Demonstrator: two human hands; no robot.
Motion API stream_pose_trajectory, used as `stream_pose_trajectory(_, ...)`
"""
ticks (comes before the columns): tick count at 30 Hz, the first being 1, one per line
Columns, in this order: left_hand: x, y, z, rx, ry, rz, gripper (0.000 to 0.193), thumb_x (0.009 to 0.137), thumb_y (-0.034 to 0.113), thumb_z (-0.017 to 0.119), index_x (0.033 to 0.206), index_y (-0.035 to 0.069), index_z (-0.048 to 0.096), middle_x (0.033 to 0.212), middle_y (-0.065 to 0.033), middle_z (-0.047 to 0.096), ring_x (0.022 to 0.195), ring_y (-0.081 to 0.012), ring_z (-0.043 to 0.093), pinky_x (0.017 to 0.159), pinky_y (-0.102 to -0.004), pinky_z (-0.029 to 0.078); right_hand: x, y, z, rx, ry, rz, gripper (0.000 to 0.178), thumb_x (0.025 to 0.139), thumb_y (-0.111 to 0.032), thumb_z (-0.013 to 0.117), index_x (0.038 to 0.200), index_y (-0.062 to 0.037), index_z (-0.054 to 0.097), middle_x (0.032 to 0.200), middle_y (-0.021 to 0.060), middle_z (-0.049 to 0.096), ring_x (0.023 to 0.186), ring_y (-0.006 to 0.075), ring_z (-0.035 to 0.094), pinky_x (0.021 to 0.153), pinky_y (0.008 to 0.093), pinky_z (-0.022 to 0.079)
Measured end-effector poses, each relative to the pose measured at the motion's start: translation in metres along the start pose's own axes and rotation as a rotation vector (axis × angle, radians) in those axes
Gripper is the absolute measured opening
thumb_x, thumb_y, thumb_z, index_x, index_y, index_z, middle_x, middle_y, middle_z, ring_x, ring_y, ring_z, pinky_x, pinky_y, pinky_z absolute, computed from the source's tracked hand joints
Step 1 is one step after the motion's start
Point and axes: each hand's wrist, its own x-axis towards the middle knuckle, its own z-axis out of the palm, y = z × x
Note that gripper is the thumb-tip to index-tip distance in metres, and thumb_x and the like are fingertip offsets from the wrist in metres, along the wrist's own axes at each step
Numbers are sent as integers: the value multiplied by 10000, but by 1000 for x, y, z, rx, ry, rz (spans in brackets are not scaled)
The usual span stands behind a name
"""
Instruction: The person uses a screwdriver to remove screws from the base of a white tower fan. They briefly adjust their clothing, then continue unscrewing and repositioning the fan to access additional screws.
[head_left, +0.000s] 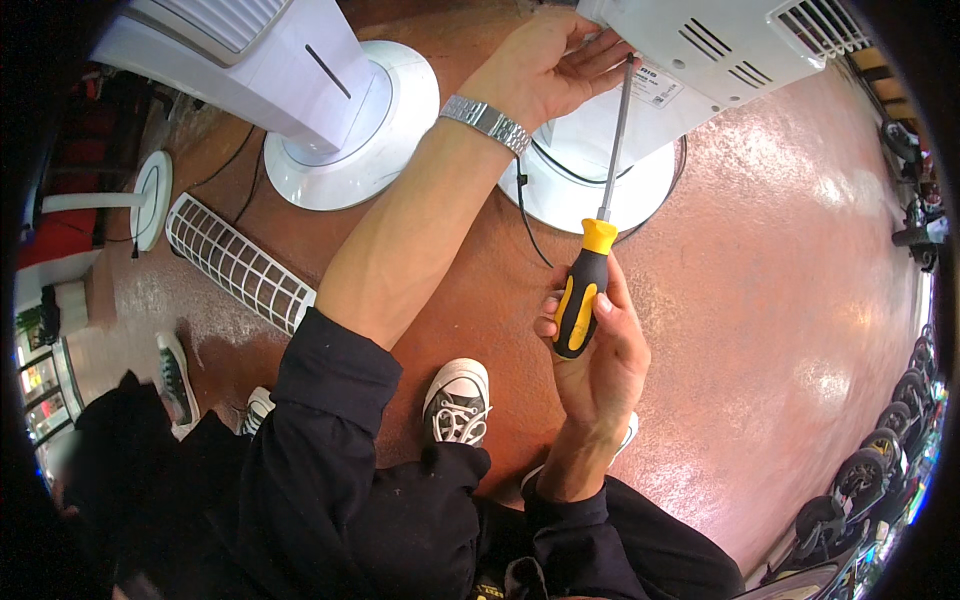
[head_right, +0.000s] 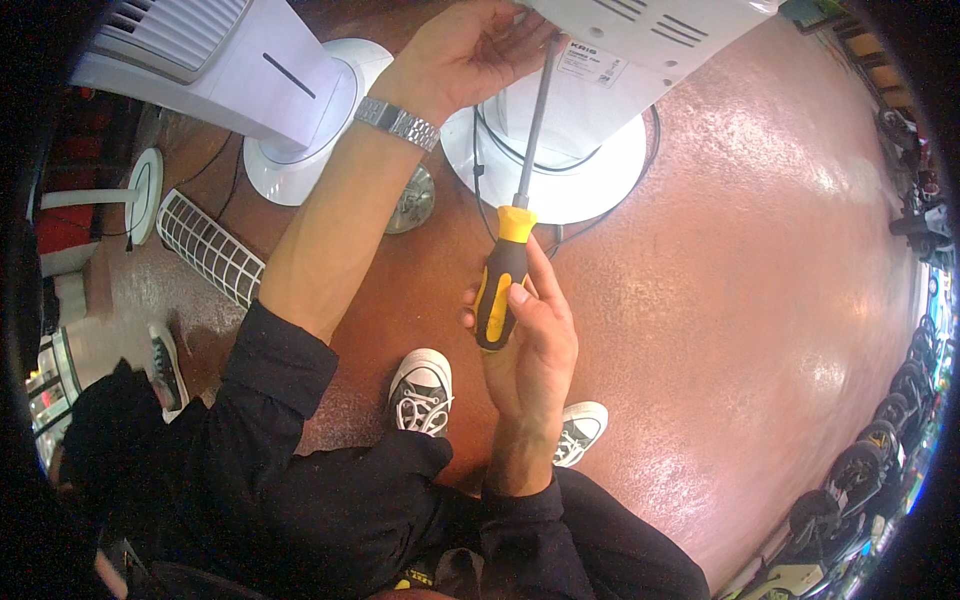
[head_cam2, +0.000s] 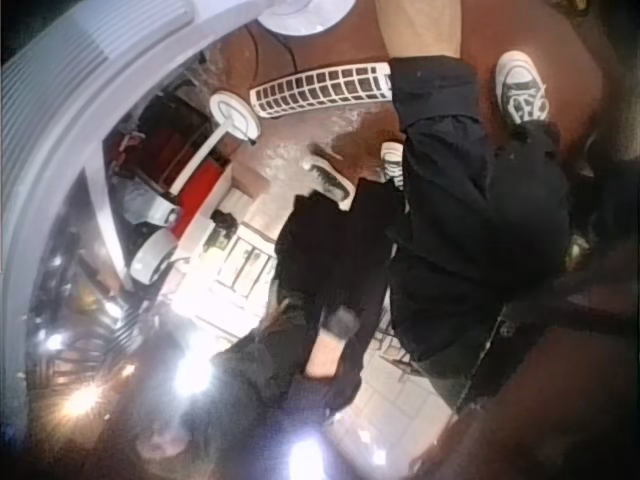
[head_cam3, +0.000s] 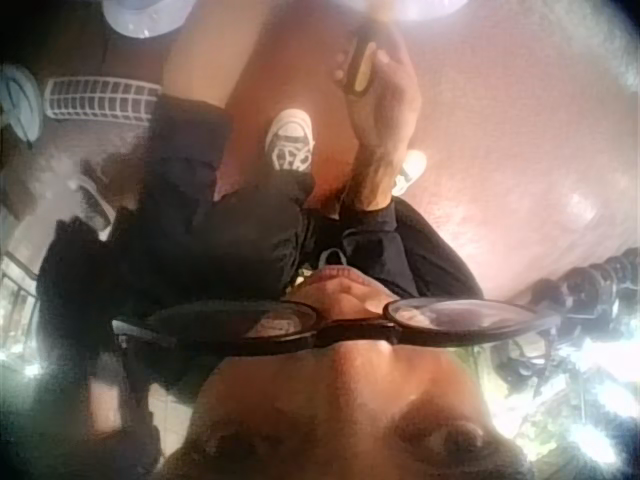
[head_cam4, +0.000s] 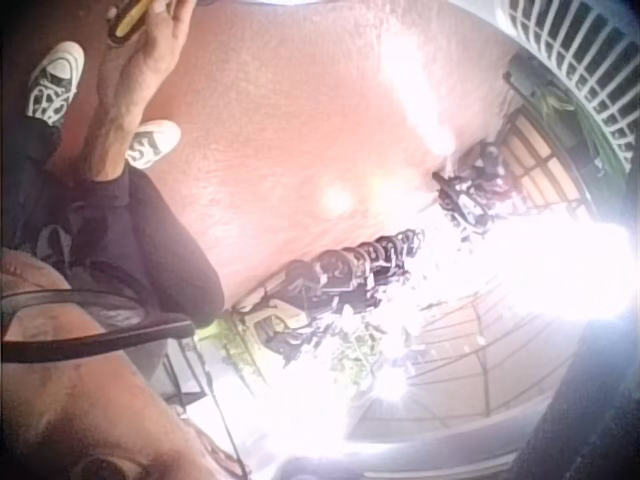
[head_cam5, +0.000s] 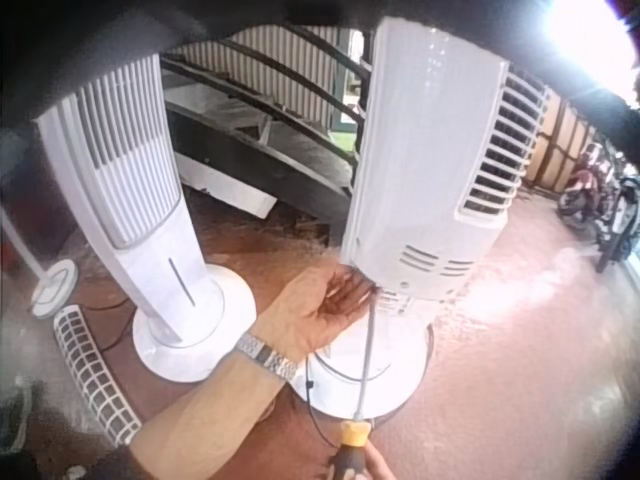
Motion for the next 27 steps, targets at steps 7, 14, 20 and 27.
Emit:
stream_pose_trajectory(7,12,2,-11,70,-108,58,168,1029,99,501,965,-22,599,906,-130,647,934,-246,683,925,-439,610,14,-2,20,-37,-40,-11,616,981,-146,521,1520,31,280,1205,221,549,942,225,624,740,307,556)
stream_pose_trajectory(14,15,4,-13,51,-79,4,142,1015,81,516,970,-18,607,909,-132,661,920,-249,688,922,-427,610,14,-2,18,-36,-31,-20,599,994,-145,512,1515,32,277,1215,234,544,955,225,634,745,308,566)
stream_pose_trajectory(20,8,3,-7,70,-56,23,129,1007,74,533,959,-22,605,906,-127,663,903,-236,689,923,-412,609,16,0,15,-23,-30,-24,592,999,-136,499,1519,30,270,1214,240,542,951,235,634,747,309,572)
stream_pose_trajectory(27,2,4,-2,87,-29,31,112,997,66,554,947,-22,602,899,-117,663,875,-215,689,924,-397,609,15,-1,15,-11,-38,-32,602,996,-139,503,1524,31,269,1212,240,542,948,236,635,742,312,573)
